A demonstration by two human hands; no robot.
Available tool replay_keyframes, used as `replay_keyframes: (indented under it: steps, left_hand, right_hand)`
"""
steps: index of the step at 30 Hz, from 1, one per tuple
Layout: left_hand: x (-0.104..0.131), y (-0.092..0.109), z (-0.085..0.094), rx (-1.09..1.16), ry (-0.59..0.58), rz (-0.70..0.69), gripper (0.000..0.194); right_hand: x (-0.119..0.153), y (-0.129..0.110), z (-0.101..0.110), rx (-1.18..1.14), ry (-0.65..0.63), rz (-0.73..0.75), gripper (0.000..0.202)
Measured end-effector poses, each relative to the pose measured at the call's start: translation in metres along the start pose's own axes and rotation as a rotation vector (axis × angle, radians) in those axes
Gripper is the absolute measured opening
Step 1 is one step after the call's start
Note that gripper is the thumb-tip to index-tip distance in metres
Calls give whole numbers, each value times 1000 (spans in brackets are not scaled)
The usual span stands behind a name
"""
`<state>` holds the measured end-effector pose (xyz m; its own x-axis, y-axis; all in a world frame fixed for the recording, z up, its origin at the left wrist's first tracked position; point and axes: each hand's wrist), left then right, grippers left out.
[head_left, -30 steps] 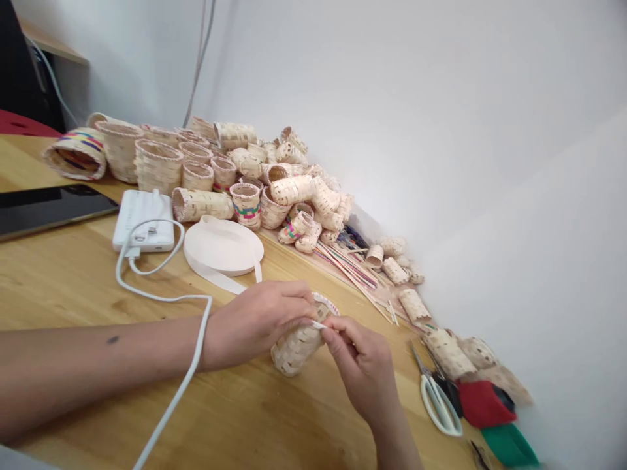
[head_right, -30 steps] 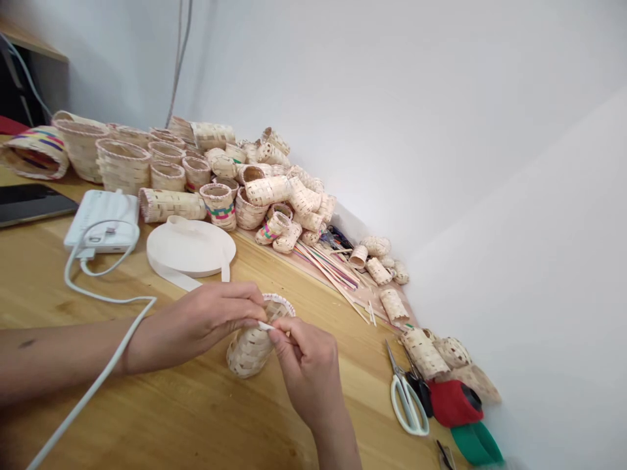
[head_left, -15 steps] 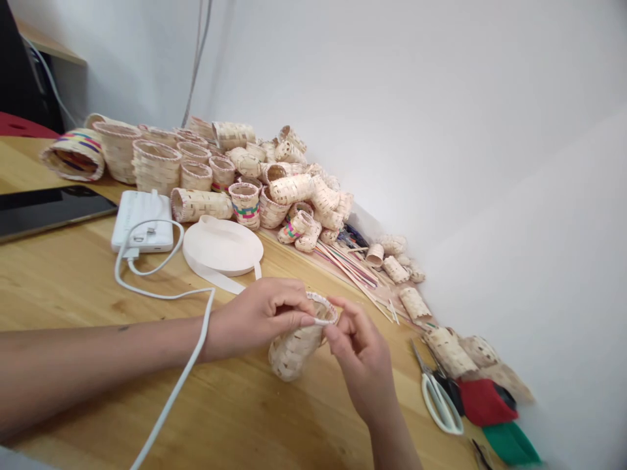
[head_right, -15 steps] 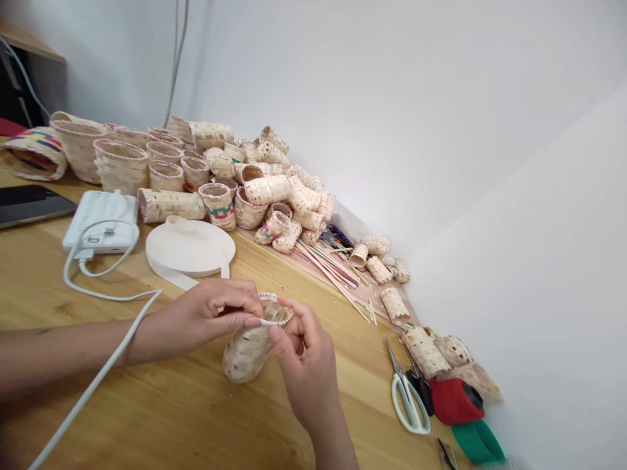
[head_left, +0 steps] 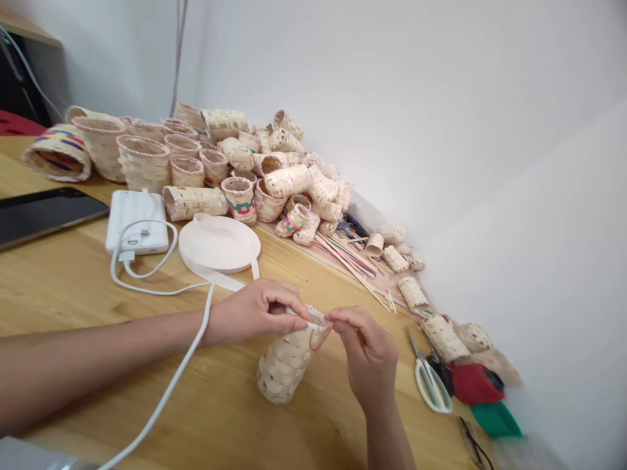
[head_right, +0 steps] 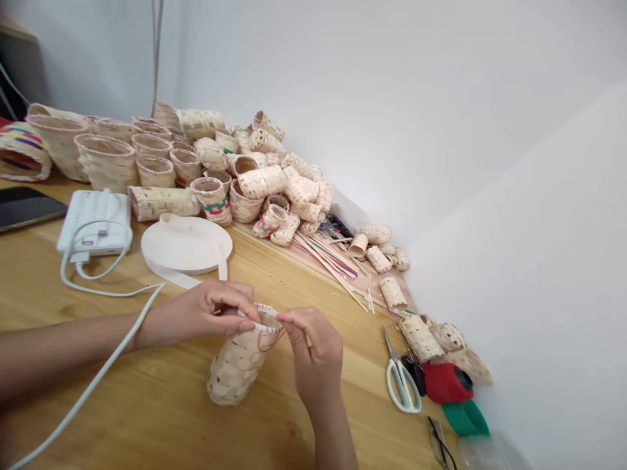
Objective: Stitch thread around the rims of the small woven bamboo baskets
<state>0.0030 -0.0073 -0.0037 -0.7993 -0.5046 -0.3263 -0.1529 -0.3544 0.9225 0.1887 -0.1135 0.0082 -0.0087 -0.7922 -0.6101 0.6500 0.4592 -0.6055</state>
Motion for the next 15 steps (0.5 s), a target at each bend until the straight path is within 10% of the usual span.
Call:
replay_keyframes:
  steps: [15]
  left_hand:
    - [2, 8, 3, -70, -93, -57, 24]
  right_hand:
    - [-6, -3, 12, 193, -227, 130, 23]
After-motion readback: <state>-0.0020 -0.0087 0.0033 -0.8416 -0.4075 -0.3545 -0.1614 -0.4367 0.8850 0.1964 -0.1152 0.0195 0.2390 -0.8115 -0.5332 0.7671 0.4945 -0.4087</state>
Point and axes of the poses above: each hand's wrist, its own x-axis away from the middle knuckle, its own z-axis out of the back of the hand, y = z × x
